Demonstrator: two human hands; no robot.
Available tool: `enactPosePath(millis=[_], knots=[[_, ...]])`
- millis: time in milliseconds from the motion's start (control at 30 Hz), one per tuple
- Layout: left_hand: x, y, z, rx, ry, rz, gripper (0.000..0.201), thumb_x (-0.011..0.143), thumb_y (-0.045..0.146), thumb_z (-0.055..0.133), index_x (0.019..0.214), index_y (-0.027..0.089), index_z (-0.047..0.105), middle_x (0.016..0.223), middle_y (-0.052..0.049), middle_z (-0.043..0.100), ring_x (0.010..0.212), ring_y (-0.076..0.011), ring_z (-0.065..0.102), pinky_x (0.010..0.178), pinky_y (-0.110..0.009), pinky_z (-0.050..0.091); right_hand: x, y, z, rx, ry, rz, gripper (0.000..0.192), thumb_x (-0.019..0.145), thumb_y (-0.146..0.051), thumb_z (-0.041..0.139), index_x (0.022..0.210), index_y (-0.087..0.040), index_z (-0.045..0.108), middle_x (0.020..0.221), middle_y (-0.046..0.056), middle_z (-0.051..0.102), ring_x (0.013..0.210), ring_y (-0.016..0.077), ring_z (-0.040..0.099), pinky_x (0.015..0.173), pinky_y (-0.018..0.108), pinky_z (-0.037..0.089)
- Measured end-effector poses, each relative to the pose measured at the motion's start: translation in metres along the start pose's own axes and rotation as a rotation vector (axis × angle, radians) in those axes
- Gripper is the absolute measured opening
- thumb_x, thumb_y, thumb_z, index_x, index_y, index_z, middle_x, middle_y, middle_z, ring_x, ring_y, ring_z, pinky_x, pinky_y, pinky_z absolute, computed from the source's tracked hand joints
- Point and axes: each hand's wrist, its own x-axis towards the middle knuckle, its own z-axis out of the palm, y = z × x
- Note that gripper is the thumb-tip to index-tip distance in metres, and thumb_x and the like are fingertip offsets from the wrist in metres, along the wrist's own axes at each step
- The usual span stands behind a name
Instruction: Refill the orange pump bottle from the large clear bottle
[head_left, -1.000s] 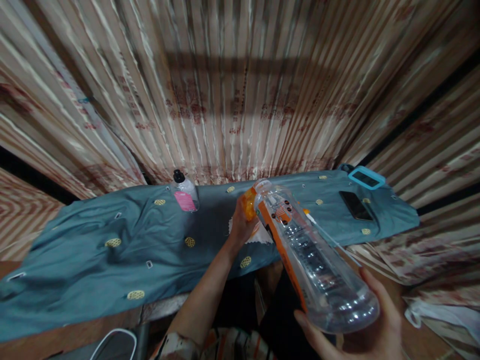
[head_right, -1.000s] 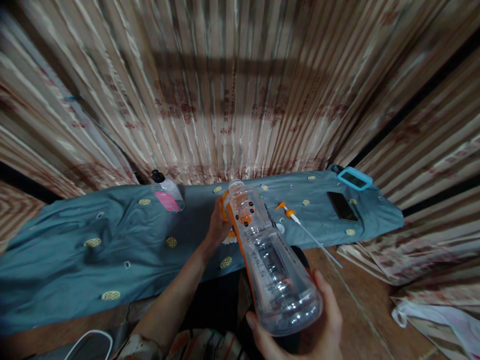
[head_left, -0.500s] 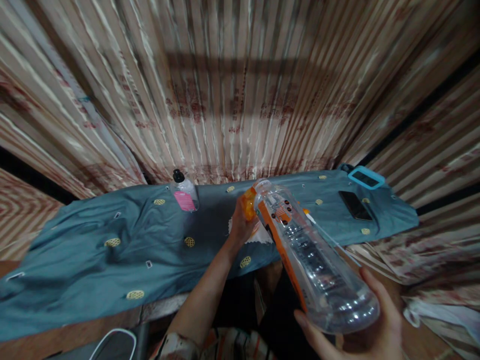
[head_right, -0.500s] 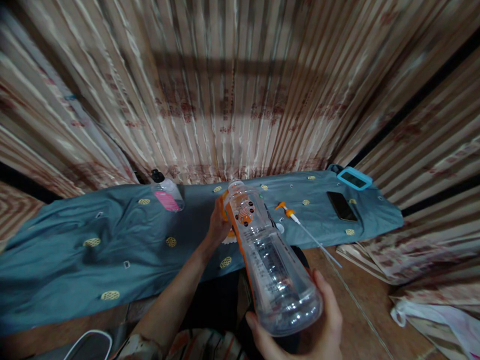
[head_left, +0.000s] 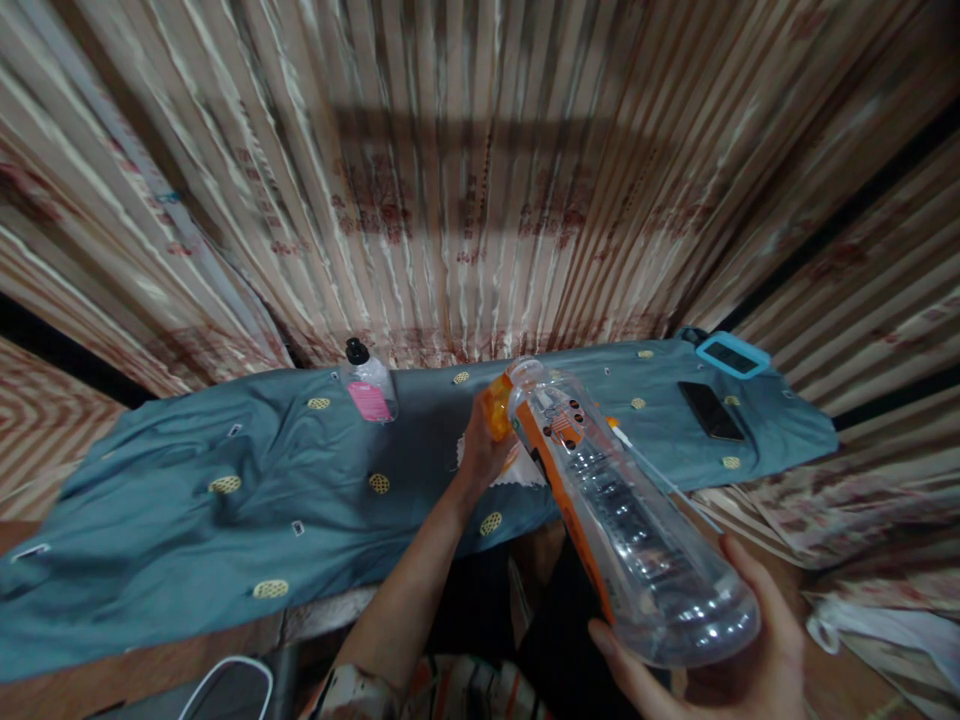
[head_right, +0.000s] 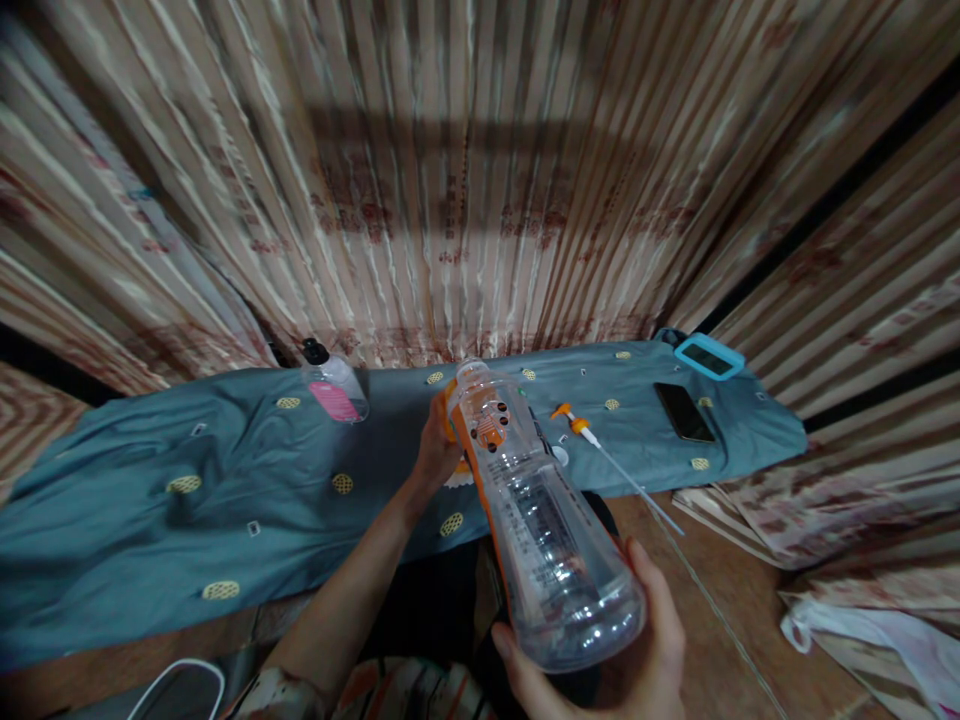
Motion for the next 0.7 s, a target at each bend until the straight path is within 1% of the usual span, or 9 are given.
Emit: enactPosePath(millis=[100, 267, 333, 467, 567, 700], knots=[[0.0, 0.0, 0.0, -0.012, 0.009, -0.012, 0.06, 0.084, 0.038, 0.076, 0.137, 0.023, 0.052, 0.122, -0.008, 0.07, 0.102, -0.0252, 0.069, 0.089, -0.04, 0.059, -0.003, 0.006, -0.001, 0.019, -0.013, -0.011, 0.117, 0.064, -0.049, 0.096, 0.164, -0.026, 0.041, 0.141, 0.018, 0.062, 0.111, 0.0335, 0.07, 0.073, 0.039, 0.065], [0.001, 0.0, 0.001, -0.038, 0.002, -0.003, 0.061, 0.085, 0.043, 0.077, 0.137, 0.024, 0.052, 0.123, -0.009, 0.07, 0.103, -0.0256, 0.07, 0.092, -0.042, 0.058, -0.009, 0.017, -0.005, 0.021, -0.02, 0.046, 0.123, 0.059, -0.049, 0.099, 0.164, -0.025, 0.04, 0.139, 0.022, 0.064, 0.11, 0.0404, 0.073, 0.072, 0.047, 0.068], [0.001, 0.0, 0.001, -0.023, 0.002, 0.006, 0.061, 0.086, 0.047, 0.076, 0.137, 0.024, 0.052, 0.124, -0.01, 0.07, 0.104, -0.026, 0.069, 0.093, -0.042, 0.058, -0.009, 0.019, -0.006, 0.032, -0.028, 0.053, 0.123, 0.059, -0.048, 0.099, 0.164, -0.026, 0.041, 0.139, 0.023, 0.064, 0.111, 0.0413, 0.073, 0.072, 0.049, 0.068], [0.0, 0.0, 0.001, 0.0, 0.0, 0.012, 0.06, 0.088, 0.049, 0.073, 0.137, 0.024, 0.051, 0.122, -0.009, 0.069, 0.102, -0.0251, 0.069, 0.091, -0.041, 0.058, -0.005, 0.015, -0.005, 0.025, -0.025, 0.031, 0.121, 0.059, -0.048, 0.099, 0.164, -0.026, 0.042, 0.136, 0.021, 0.065, 0.108, 0.0384, 0.073, 0.071, 0.046, 0.068], [0.001, 0.0, 0.0, 0.004, -0.013, 0.019, 0.058, 0.089, 0.045, 0.072, 0.138, 0.023, 0.05, 0.122, -0.009, 0.069, 0.1, -0.0247, 0.069, 0.091, -0.042, 0.058, -0.002, 0.009, -0.003, 0.013, -0.017, 0.007, 0.119, 0.061, -0.049, 0.098, 0.163, -0.025, 0.042, 0.135, 0.02, 0.065, 0.106, 0.0355, 0.073, 0.07, 0.042, 0.067], [0.001, 0.001, 0.0, 0.0, -0.012, 0.018, 0.057, 0.088, 0.04, 0.073, 0.137, 0.023, 0.051, 0.123, -0.009, 0.068, 0.104, -0.0262, 0.068, 0.094, -0.043, 0.057, -0.002, 0.001, -0.002, -0.001, -0.015, 0.016, 0.119, 0.063, -0.051, 0.097, 0.164, -0.025, 0.04, 0.137, 0.02, 0.065, 0.107, 0.0356, 0.073, 0.07, 0.041, 0.067]])
